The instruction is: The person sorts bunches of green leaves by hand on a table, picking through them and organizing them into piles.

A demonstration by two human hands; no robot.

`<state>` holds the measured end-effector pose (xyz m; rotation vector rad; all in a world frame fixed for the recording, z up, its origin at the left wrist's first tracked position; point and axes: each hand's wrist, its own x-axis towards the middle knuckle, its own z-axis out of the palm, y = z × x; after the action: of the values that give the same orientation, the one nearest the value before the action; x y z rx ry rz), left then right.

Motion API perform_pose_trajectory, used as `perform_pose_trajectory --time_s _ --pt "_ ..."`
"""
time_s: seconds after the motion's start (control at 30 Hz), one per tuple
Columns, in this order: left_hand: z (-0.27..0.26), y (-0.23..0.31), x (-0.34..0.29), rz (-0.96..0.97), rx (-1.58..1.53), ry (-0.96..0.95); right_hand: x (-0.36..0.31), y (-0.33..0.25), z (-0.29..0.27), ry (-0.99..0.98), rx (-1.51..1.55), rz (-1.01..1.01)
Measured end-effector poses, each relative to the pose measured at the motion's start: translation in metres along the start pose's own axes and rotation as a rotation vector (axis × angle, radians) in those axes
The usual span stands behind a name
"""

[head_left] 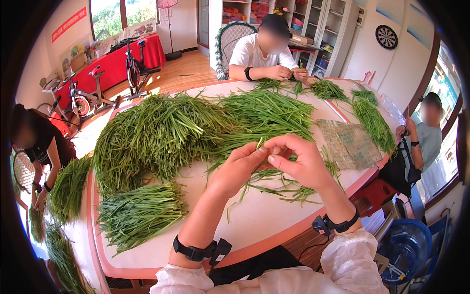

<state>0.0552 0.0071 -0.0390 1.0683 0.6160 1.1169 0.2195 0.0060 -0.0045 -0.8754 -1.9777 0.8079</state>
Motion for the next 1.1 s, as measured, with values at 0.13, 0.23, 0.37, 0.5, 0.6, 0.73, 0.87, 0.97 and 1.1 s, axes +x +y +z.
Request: perform_pose_trajectory --time_s 0.13,0.23,0.37,0.5,0.6,0.73,0.87,0.97,1.1 --pt "-0.011 0.002 0.001 -0.105 -0.002 -0.039 0.007 -0.008 0.003 0.029 -0.066 -0.002" --pt "-0.011 0.008 -0.002 -0.119 -0.08 -0.099 0.011 -0.002 -0.001 0.011 -0.143 -0.025" --pt "-0.01 0.012 -0.005 -0.128 -0.151 -0.103 0.015 0.01 0.003 0.045 0.135 0.057" --pt "-0.008 0.012 -0.004 -0.115 -0.11 -0.11 0.019 0.018 0.007 0.075 0.184 -0.013" --pt "-0.01 0.011 -0.001 -0.12 -0.151 -0.135 0.017 0.011 0.012 0.077 0.282 0.046" --pt "-0.013 0.009 0.0 -0.043 -0.154 -0.13 0.018 0.011 0.019 0.087 0.379 0.074" --pt "-0.02 0.012 -0.001 0.013 -0.214 0.09 0.0 0.025 0.035 0.239 0.339 0.134" --pt "-0.027 0.019 -0.001 0.108 -0.254 0.195 -0.043 0.052 0.053 0.064 0.188 0.238" --pt "-0.037 0.025 -0.003 0.174 -0.267 0.242 -0.073 0.05 0.08 -0.012 0.181 0.246"
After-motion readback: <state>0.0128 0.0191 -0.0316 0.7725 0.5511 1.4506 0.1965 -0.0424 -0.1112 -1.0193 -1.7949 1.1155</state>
